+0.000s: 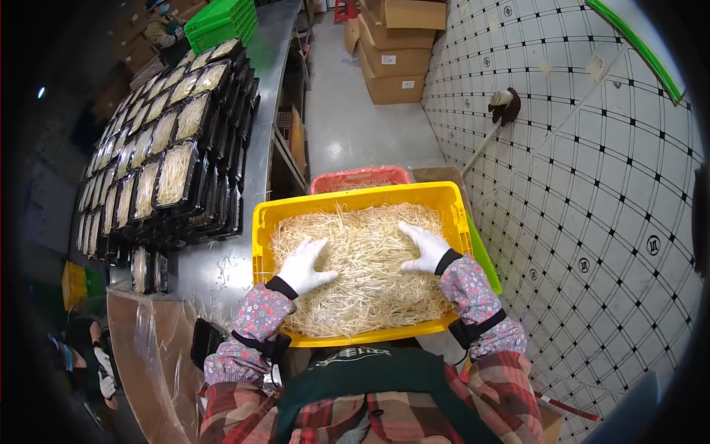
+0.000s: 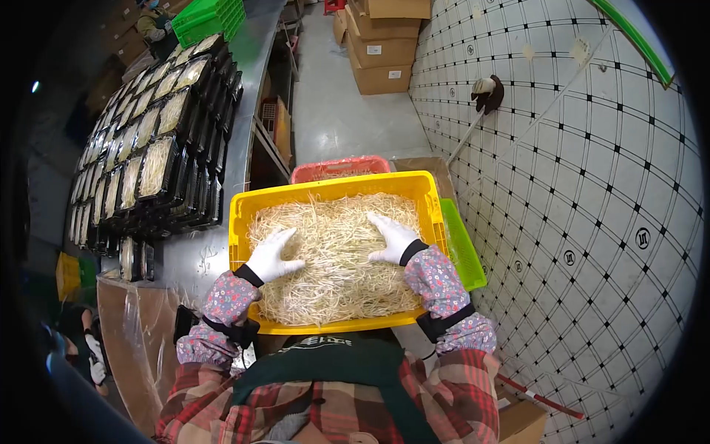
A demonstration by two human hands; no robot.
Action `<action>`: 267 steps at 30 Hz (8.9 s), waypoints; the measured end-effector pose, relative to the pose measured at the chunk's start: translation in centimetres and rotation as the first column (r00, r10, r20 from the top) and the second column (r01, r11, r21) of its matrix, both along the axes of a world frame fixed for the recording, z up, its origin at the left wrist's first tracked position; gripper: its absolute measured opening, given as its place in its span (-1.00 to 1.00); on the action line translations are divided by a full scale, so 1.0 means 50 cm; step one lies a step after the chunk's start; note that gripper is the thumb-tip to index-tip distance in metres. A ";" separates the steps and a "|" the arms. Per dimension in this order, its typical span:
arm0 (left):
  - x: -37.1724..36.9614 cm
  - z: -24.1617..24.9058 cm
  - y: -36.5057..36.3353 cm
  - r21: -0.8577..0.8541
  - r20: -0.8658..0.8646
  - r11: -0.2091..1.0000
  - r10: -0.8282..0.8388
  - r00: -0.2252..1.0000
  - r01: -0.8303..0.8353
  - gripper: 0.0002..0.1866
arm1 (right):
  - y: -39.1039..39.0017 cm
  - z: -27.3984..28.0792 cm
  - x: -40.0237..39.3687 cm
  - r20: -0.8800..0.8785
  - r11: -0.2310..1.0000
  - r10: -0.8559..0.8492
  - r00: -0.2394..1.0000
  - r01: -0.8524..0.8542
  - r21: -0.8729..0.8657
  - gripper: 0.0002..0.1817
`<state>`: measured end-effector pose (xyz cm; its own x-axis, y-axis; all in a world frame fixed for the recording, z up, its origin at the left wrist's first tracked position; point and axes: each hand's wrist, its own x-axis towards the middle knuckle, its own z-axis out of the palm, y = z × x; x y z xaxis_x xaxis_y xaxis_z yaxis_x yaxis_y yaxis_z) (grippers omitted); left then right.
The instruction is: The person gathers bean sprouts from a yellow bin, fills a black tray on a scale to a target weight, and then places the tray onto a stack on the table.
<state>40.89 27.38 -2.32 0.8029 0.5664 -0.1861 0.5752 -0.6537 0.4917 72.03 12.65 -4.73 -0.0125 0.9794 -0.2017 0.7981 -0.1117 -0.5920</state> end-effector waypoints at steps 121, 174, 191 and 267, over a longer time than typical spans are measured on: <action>0.116 -0.088 -0.068 0.203 -0.085 0.969 0.159 0.984 -0.140 -0.07 | 0.143 -0.153 -0.049 0.022 0.991 -0.133 0.991 0.134 -0.022 -0.03; 0.072 -0.077 -0.086 0.002 -0.304 0.982 0.178 0.936 -0.187 -0.16 | 0.025 -0.168 -0.150 0.108 0.999 0.044 0.993 -0.047 0.028 -0.03; 0.016 -0.042 -0.135 0.100 0.003 0.994 0.041 0.999 -0.041 -0.05 | 0.120 -0.089 -0.119 0.001 0.974 0.109 0.994 -0.107 -0.201 -0.02; -0.565 -0.097 -0.312 -0.688 0.697 -0.090 0.196 -0.690 -0.720 -0.56 | 0.140 -0.088 -0.154 -0.010 0.987 0.155 0.988 -0.156 -0.043 0.25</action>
<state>12.64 11.78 -7.18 -0.9485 0.2880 0.1321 0.0387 -0.3084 0.9505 64.32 19.64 -9.11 -0.1655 0.9556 -0.2437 0.8038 -0.0124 -0.5947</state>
